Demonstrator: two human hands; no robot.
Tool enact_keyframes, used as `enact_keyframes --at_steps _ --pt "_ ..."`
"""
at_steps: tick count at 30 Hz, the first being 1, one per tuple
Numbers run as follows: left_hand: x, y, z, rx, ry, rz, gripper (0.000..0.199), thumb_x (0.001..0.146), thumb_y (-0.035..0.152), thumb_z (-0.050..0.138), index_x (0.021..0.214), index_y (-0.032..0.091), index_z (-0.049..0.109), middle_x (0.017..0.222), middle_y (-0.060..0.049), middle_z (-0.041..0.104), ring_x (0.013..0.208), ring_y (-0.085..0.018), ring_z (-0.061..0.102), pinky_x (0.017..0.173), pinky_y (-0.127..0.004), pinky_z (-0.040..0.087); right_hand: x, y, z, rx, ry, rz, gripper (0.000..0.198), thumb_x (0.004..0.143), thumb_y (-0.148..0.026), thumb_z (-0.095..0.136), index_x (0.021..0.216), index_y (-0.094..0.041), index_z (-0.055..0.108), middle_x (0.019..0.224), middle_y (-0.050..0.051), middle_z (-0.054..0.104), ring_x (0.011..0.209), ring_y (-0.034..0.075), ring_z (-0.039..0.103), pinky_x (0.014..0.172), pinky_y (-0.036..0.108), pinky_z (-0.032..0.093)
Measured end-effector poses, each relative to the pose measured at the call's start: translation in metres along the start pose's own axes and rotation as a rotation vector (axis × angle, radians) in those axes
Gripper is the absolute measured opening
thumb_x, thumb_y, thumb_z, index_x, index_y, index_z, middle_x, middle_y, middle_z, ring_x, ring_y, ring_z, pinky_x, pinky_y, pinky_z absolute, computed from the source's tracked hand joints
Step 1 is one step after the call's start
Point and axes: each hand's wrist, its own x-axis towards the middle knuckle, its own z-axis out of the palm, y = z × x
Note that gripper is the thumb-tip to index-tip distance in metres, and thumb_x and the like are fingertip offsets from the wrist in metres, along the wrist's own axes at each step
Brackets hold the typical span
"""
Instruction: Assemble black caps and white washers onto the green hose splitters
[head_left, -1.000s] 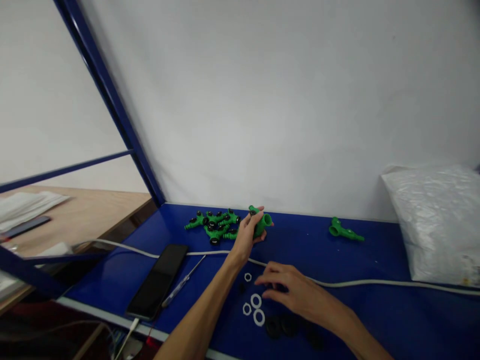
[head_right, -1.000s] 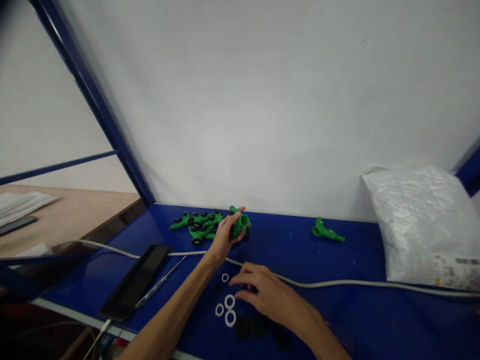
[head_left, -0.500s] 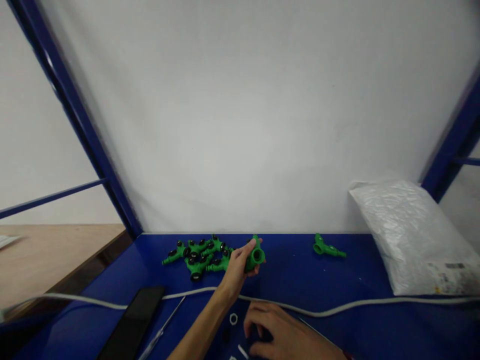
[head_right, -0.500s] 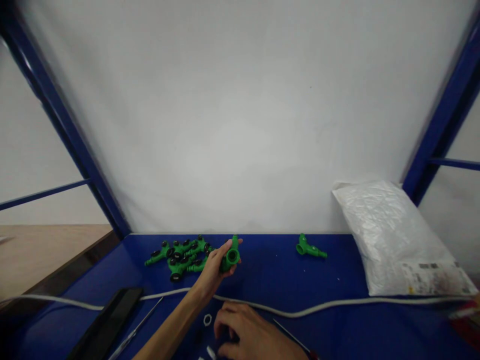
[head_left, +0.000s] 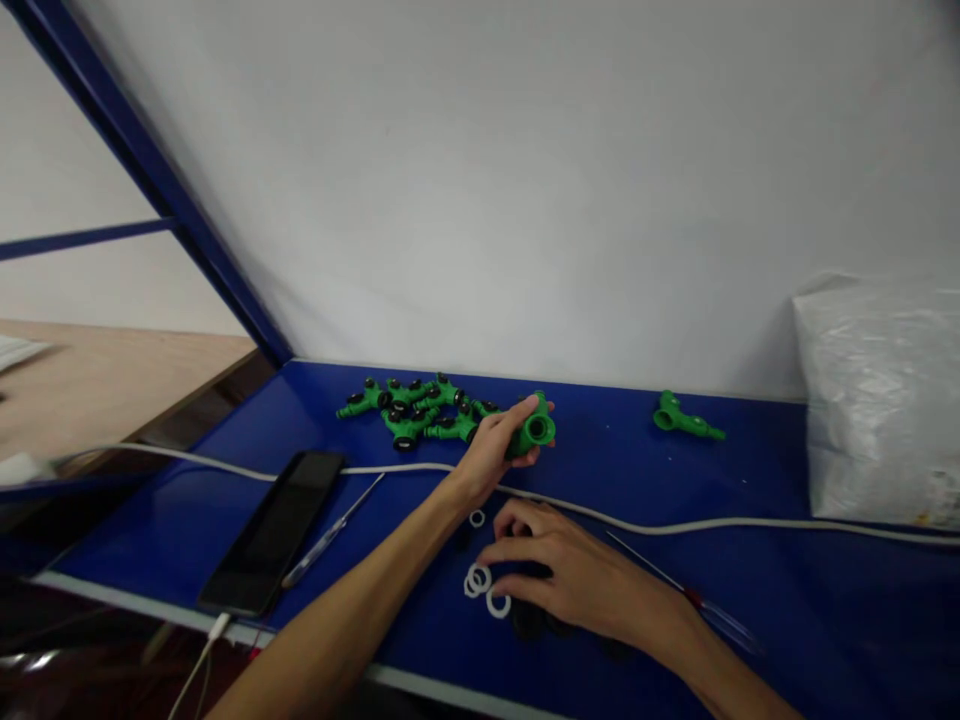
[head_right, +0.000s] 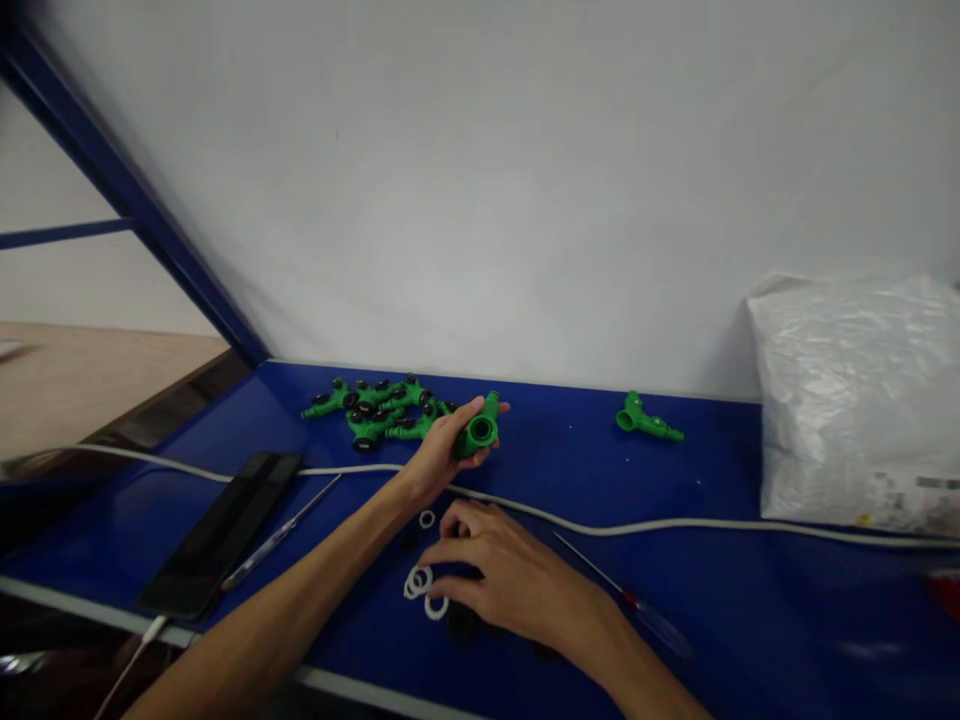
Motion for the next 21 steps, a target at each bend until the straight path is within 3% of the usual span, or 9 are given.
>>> enact_keyframes --at_steps 6,10,14,18,21 --pt "-0.005 0.004 0.004 -0.012 0.007 0.004 0.065 0.079 0.065 0.07 0.113 0.01 0.076 0.069 -0.002 0.065 0.053 -0.007 0.049 0.049 -0.021 0.028 0.002 -0.005 0.009 -0.04 0.003 0.01 0.035 0.096 -0.041 0.07 0.128 -0.027 0.075 0.121 0.007 0.066 0.116 0.023 0.062 0.105 0.035 0.044" --pt "-0.004 0.002 0.003 -0.023 0.006 -0.008 0.065 0.08 0.066 0.07 0.112 0.01 0.076 0.07 -0.002 0.065 0.054 -0.007 0.049 0.051 -0.021 0.03 0.006 -0.006 0.014 -0.064 0.035 -0.01 0.022 0.097 -0.032 0.069 0.115 -0.022 0.076 0.117 0.007 0.067 0.111 0.022 0.064 0.102 0.036 0.046" --pt "0.0 -0.002 0.0 0.014 0.011 -0.001 0.067 0.08 0.071 0.069 0.104 0.009 0.076 0.07 -0.004 0.066 0.056 -0.008 0.05 0.053 -0.022 0.033 0.009 -0.003 0.012 0.066 0.109 0.021 0.011 0.093 -0.029 0.073 0.099 -0.02 0.075 0.103 0.003 0.072 0.098 0.019 0.068 0.094 0.032 0.051" --pt "0.003 -0.005 -0.003 0.041 0.005 0.044 0.069 0.084 0.075 0.062 0.098 0.009 0.077 0.069 -0.004 0.066 0.058 -0.009 0.051 0.055 -0.023 0.036 0.007 0.004 -0.003 0.332 0.301 -0.048 0.015 0.094 -0.033 0.072 0.087 -0.022 0.078 0.085 0.001 0.075 0.081 0.016 0.071 0.079 0.028 0.055" --pt "0.002 -0.006 -0.004 0.036 0.001 0.066 0.068 0.084 0.076 0.061 0.089 0.01 0.076 0.067 -0.004 0.064 0.06 -0.01 0.052 0.059 -0.023 0.039 0.002 0.007 -0.021 0.492 0.541 -0.084 0.019 0.092 -0.039 0.072 0.087 -0.023 0.082 0.079 0.002 0.076 0.071 0.016 0.072 0.071 0.029 0.058"
